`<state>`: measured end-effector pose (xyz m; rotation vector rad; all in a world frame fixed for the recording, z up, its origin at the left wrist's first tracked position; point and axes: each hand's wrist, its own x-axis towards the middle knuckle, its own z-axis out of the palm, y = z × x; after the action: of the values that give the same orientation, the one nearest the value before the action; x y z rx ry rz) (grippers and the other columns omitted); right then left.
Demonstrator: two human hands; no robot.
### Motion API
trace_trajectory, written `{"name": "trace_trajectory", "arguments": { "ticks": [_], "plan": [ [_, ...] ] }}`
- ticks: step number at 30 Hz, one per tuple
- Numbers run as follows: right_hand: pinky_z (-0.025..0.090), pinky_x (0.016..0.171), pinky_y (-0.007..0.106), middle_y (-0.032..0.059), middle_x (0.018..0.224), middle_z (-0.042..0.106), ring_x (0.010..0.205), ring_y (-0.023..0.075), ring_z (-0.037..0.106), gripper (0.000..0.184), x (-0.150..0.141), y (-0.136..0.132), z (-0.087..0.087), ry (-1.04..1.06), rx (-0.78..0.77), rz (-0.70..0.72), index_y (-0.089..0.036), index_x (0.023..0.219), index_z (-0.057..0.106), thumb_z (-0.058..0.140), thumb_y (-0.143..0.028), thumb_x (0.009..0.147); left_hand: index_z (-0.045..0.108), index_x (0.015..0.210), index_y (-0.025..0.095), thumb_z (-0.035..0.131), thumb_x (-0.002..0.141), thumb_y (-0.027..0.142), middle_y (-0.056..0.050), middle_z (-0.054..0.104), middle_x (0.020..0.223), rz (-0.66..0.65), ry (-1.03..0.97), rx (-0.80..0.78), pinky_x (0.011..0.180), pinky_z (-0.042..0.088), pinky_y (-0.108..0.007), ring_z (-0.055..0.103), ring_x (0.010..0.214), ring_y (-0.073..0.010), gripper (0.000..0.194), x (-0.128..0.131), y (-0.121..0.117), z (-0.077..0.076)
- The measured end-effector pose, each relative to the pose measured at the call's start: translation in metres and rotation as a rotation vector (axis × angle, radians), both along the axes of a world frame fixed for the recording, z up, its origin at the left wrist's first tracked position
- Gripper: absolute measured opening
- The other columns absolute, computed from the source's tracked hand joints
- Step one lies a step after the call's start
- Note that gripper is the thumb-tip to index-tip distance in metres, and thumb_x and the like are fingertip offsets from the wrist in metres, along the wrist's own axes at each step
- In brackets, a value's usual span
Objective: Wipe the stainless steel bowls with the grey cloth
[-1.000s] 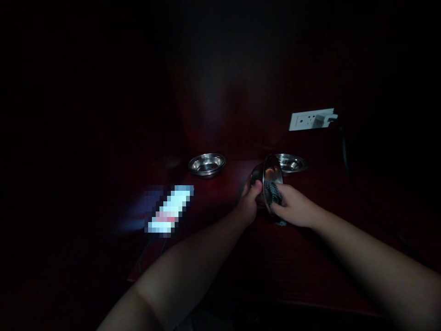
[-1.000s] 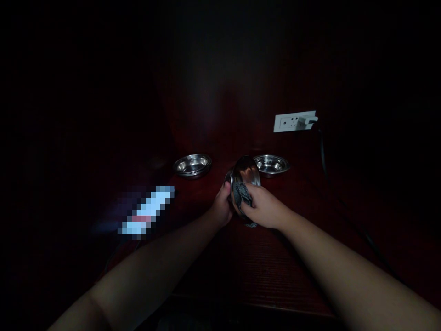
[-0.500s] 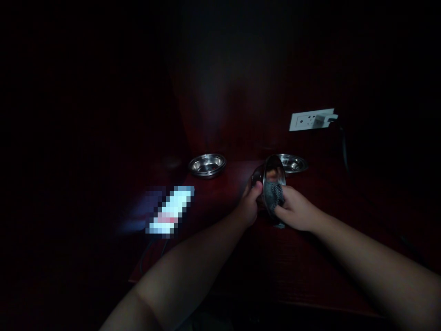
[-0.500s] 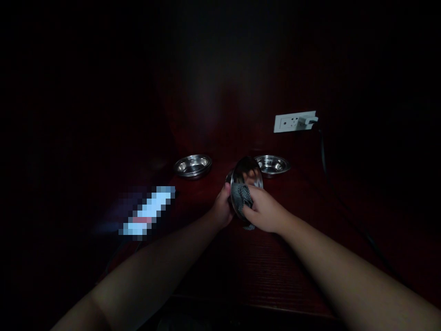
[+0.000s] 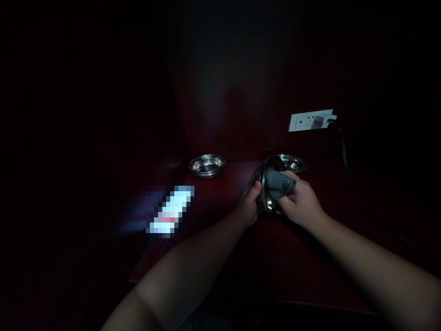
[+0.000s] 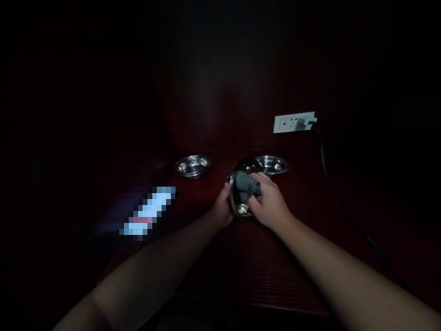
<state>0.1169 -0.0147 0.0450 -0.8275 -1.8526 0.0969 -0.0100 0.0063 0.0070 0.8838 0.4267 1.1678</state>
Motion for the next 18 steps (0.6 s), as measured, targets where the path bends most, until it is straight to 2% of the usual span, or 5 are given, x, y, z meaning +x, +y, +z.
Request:
{"name": "trace_trajectory", "arguments": {
  "ticks": [4, 7, 12, 15, 18],
  "plan": [
    [0.049, 0.074, 0.036, 0.0031, 0.079, 0.063, 0.074, 0.0205, 0.060, 0.014, 0.0063, 0.0058, -0.0041, 0.184, 0.019, -0.186, -0.020, 0.078, 0.058, 0.053, -0.008, 0.072, 0.059, 0.117, 0.018, 0.065, 0.065, 0.066, -0.011, 0.069, 0.110, -0.058, 0.007, -0.003, 0.098, 0.044, -0.044, 0.059, 0.112, -0.0298, 0.072, -0.0009, -0.0007, -0.0021],
    [0.050, 0.076, 0.037, 0.0054, 0.085, 0.064, 0.079, 0.0221, 0.061, 0.021, 0.0092, 0.0055, -0.0031, 0.171, 0.039, -0.225, -0.019, 0.084, 0.061, 0.051, -0.006, 0.072, 0.061, 0.114, 0.018, 0.065, 0.065, 0.067, -0.011, 0.069, 0.109, -0.082, 0.016, -0.021, 0.099, 0.042, -0.047, 0.058, 0.114, -0.0315, 0.069, -0.0018, -0.0019, -0.0037],
    [0.046, 0.088, 0.043, 0.0082, 0.102, 0.065, 0.096, 0.0269, 0.057, 0.038, 0.0115, 0.0038, 0.0040, -0.207, 0.147, -0.256, -0.022, 0.098, 0.066, 0.050, -0.003, 0.069, 0.064, 0.110, 0.018, 0.062, 0.071, 0.063, -0.011, 0.068, 0.113, -0.092, -0.033, -0.039, 0.104, 0.039, -0.047, 0.053, 0.121, -0.0324, 0.060, -0.0012, -0.0058, 0.0004],
    [0.045, 0.086, 0.044, 0.0098, 0.102, 0.066, 0.093, 0.0274, 0.056, 0.039, 0.0109, 0.0060, 0.0047, -0.469, 0.076, -0.280, -0.021, 0.101, 0.068, 0.051, -0.004, 0.071, 0.067, 0.106, 0.018, 0.057, 0.074, 0.063, -0.011, 0.068, 0.115, -0.069, -0.085, -0.034, 0.106, 0.037, -0.045, 0.050, 0.126, -0.0316, 0.056, -0.0007, -0.0051, 0.0034],
    [0.044, 0.087, 0.043, 0.0112, 0.100, 0.066, 0.091, 0.0267, 0.057, 0.031, 0.0094, 0.0083, 0.0027, -0.554, -0.024, -0.272, -0.018, 0.098, 0.066, 0.053, -0.008, 0.072, 0.067, 0.103, 0.017, 0.056, 0.074, 0.065, -0.011, 0.070, 0.109, -0.032, -0.084, -0.063, 0.103, 0.040, -0.046, 0.053, 0.122, -0.0314, 0.057, -0.0013, -0.0007, 0.0020]
  ]
}}
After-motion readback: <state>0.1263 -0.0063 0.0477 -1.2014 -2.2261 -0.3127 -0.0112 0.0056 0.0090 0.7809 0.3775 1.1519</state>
